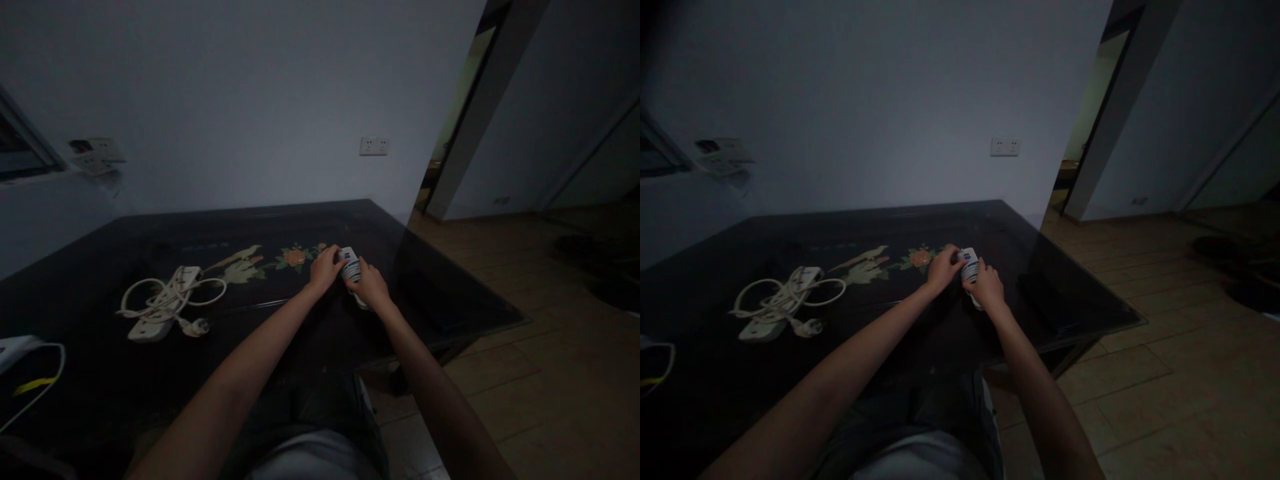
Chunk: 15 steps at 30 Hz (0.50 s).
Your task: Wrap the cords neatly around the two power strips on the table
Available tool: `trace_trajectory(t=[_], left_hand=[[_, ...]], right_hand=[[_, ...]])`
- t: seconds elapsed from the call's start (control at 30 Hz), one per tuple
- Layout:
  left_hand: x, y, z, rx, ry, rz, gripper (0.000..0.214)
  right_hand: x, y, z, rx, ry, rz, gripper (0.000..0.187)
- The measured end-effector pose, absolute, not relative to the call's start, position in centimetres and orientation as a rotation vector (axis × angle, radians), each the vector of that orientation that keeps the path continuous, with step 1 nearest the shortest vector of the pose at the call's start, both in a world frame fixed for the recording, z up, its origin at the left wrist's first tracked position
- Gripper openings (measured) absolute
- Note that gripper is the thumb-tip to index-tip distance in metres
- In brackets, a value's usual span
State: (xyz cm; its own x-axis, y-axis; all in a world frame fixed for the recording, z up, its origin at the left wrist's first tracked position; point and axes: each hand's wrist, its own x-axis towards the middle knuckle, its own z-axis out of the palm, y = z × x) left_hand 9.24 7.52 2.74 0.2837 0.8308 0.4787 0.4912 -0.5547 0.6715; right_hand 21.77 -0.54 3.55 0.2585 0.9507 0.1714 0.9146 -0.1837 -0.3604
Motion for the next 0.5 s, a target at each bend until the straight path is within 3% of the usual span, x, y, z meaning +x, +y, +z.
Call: trace_trajectory(t=[0.23,0.5], left_hand=[[9.5,8.2,3.1,2.226,1.121,1.164,0.023],[10.1,7.5,2.0,2.247,1.01,1.171,0.04]], right_hand=[[21.8,-0.6,3.8,-2.161,-1.726,0.116,0.079],[22.2,-0.2,3.3,-2.157,-1.693,0.156,0.081]])
